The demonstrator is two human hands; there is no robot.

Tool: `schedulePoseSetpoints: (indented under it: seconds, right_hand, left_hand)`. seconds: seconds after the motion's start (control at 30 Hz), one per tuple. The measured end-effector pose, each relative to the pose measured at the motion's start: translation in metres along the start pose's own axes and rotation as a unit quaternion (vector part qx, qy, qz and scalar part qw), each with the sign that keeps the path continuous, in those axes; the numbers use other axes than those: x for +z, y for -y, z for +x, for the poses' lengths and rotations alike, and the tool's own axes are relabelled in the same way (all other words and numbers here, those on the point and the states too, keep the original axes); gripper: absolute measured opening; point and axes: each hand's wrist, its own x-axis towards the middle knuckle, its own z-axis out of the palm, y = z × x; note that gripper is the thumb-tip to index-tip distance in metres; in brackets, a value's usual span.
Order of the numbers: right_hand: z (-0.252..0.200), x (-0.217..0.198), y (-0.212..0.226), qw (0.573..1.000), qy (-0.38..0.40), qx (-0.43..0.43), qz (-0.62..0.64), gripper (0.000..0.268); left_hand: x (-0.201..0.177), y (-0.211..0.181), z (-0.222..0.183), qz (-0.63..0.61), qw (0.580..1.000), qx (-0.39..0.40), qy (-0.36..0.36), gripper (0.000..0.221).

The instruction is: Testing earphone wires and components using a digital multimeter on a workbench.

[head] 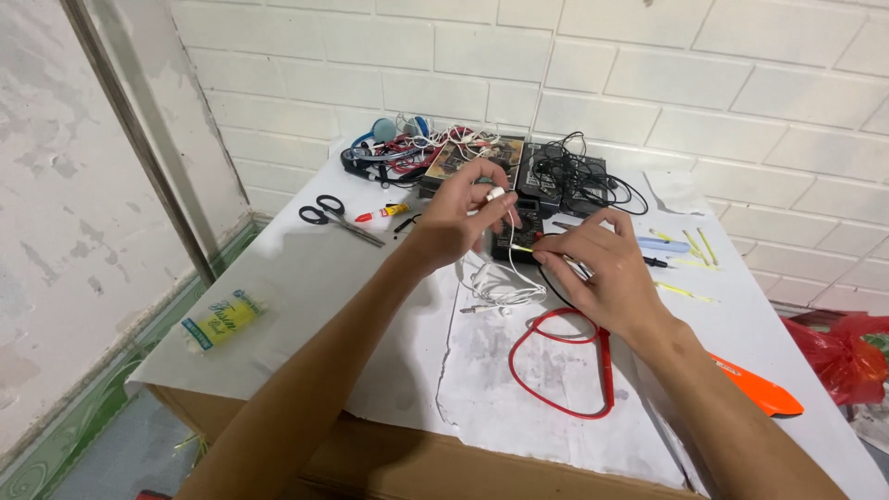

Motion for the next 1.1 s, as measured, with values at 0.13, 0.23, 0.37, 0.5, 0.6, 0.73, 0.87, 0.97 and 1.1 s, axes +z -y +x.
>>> schedulePoseSetpoints:
  seconds: [0.13,0.23,0.37,0.5,0.6,0.73,0.87,0.97,1.1]
  right_hand:
    - [-0.001,0.001,0.006,1.000,0.021,0.005,0.023,0.006]
    - [0.000,0.004,0.000,0.999,0.045,-0.012,-0.001,0.006]
    - [-0.004,0.003,-0.006,0.996,0.074,0.045,-0.003,0.007]
    - [-0.004,0.003,-0.001,0.991,0.109,0.079,0.007,0.009]
    - [-0.001,-0.001,0.002,0.988,0.125,0.085,0.024,0.011]
    - [0.000,0.004,0.006,0.990,0.122,0.057,0.052,0.011]
    - [0.004,-0.001,0.012,0.992,0.117,0.022,0.052,0.010]
    - [0.007,-0.004,0.014,0.992,0.113,0.018,0.053,0.007]
    - [0.012,-0.012,0.020,0.993,0.107,0.017,0.047,0.008]
  left_hand:
    - [0.005,-0.010,-0.005,-0.045,0.998,-0.033,0.010,0.026]
    - [0.000,-0.007,0.001,-0.070,0.996,-0.046,0.000,0.028]
    - [0.007,-0.014,0.001,-0.085,0.995,-0.050,-0.003,0.029]
    - [0.016,-0.016,-0.005,-0.140,0.989,-0.039,0.040,0.031]
    - [0.022,-0.021,-0.008,-0.177,0.982,-0.051,0.036,0.032]
    - [0.017,-0.004,-0.003,-0.198,0.979,-0.019,0.052,0.031]
    - [0.019,-0.009,-0.004,-0.276,0.958,0.020,0.068,0.022]
    - [0.019,-0.022,-0.004,-0.316,0.944,0.041,0.084,0.027]
    - [0.012,-0.027,0.002,-0.326,0.943,0.032,0.063,0.040]
